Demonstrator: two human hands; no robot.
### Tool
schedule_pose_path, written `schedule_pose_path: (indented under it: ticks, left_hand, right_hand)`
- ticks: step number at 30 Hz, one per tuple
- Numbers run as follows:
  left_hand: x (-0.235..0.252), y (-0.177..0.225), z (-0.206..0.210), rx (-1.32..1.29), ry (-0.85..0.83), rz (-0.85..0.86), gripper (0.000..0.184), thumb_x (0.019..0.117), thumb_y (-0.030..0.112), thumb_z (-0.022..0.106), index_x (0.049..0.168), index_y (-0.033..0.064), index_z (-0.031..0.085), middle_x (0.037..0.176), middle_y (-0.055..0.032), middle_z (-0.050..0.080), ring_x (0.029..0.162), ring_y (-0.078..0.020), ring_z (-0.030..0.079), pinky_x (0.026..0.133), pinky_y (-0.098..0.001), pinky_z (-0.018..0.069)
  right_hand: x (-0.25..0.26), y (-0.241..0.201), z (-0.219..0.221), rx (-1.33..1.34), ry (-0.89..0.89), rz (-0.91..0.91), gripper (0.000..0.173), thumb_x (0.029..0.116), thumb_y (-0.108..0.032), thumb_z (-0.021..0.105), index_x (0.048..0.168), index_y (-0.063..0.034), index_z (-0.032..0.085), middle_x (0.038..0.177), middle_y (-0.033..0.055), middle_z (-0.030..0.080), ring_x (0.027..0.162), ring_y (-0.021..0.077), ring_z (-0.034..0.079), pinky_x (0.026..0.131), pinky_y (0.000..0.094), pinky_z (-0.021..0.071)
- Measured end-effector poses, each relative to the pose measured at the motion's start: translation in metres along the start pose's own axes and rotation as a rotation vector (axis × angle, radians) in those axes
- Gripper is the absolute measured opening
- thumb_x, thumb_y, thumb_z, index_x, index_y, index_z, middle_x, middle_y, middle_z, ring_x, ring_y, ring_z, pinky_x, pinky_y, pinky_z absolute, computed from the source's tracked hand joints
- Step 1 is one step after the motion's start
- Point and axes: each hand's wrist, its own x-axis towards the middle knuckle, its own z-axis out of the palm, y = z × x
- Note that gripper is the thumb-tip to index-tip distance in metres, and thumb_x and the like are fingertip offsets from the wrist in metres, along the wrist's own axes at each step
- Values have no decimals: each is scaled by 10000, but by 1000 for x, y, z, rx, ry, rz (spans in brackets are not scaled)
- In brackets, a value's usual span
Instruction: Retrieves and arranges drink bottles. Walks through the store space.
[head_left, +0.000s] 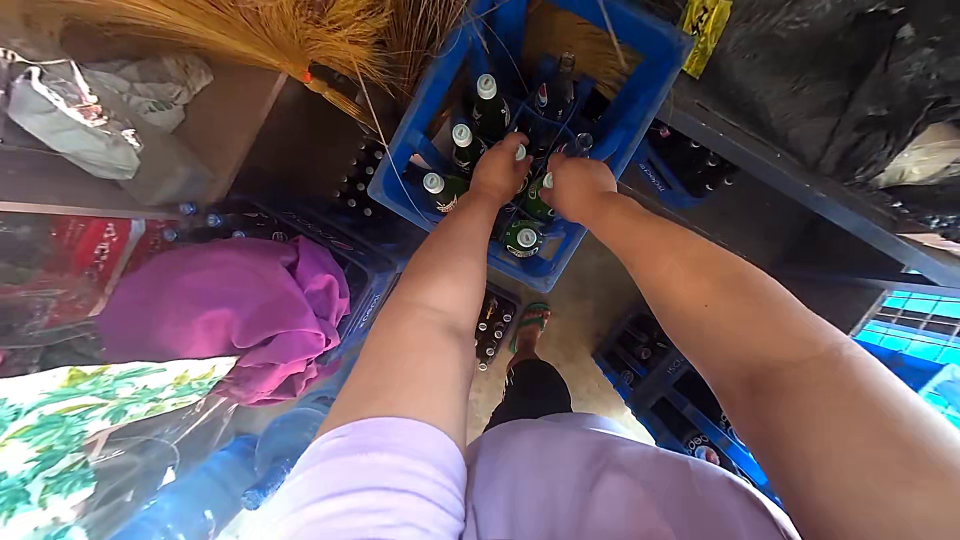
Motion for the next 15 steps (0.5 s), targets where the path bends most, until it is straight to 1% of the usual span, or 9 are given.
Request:
schedule_pose_path:
  ticks: [2, 4, 6, 8, 10, 11, 13, 14, 15]
  left_hand:
    - [-5, 4, -8, -86, 145, 18, 447, 1050, 188, 564, 1461, 20, 507, 1340, -213, 640, 1221, -351, 642, 1069, -515, 493]
    - [-13, 3, -14, -139, 203, -3, 484, 1050, 190, 563, 1500, 42, 466, 1346, -194, 643, 1220, -328, 646, 1066, -500, 498]
    - [-14, 1, -16, -98, 138, -23, 488, 1054, 197, 561, 1509, 52, 461, 1365, -212, 630, 1228, -358, 641, 1066, -533, 494]
    - [-10, -2, -7, -17, 22, -67, 497, 1059, 213, 558, 1526, 79, 453, 1397, -218, 604, 1261, -387, 613, 1082, -569, 469]
    - [-2, -1, -2, 57, -69, -113, 509, 1061, 227, 558, 1545, 123, 437, 1413, -221, 594, 1288, -409, 591, 1086, -600, 450]
    - [-2, 2, -1, 75, -78, -126, 539, 1053, 215, 572, 1562, 143, 412, 1426, -230, 581, 1292, -425, 584, 1078, -618, 449]
    - [-18, 12, -1, 88, -51, -157, 712, 991, 120, 626, 1622, 163, 299, 1517, -264, 473, 1362, -457, 506, 1101, -625, 427]
    - [-32, 22, -4, 90, -26, -182, 770, 943, 76, 648, 1622, 147, 291, 1579, -261, 386, 1427, -452, 427, 1140, -605, 397]
    - [-51, 33, -6, 112, -34, -205, 750, 901, 84, 675, 1581, 94, 360, 1569, -279, 369, 1415, -468, 417, 1118, -616, 414]
  right_hand:
    - [-4, 7, -3, 61, 37, -6, 475, 1017, -359, 608, 1367, -46, 539, 1217, 245, 670, 1176, 439, 642, 934, 631, 500]
    - [-9, 11, -2, 96, 49, -1, 486, 1015, -373, 613, 1372, -51, 536, 1223, 240, 670, 1177, 436, 642, 943, 630, 501]
    - [-9, 9, -3, 42, 45, -13, 505, 1019, -394, 609, 1375, -44, 532, 1224, 246, 667, 1176, 441, 642, 946, 633, 496]
    - [-9, 7, 2, -24, 38, -24, 512, 1026, -405, 591, 1370, -30, 535, 1216, 258, 670, 1176, 453, 638, 951, 638, 486]
    - [-7, 8, 4, -31, 59, -20, 506, 1023, -400, 583, 1373, -37, 545, 1210, 251, 677, 1174, 448, 641, 956, 634, 484]
    - [-8, 10, 6, -9, 83, -24, 504, 1019, -394, 584, 1368, -31, 548, 1207, 252, 678, 1170, 448, 643, 954, 635, 484]
    - [-12, 13, 11, 65, 142, -44, 491, 1003, -375, 603, 1343, -22, 570, 1188, 249, 687, 1153, 442, 654, 949, 624, 495]
    - [-14, 14, 8, 117, 175, -52, 480, 991, -369, 621, 1327, -27, 585, 1175, 238, 693, 1144, 429, 660, 949, 614, 502]
    - [-17, 15, 5, 184, 204, -54, 464, 976, -360, 644, 1303, -34, 600, 1164, 228, 697, 1134, 416, 666, 946, 607, 509]
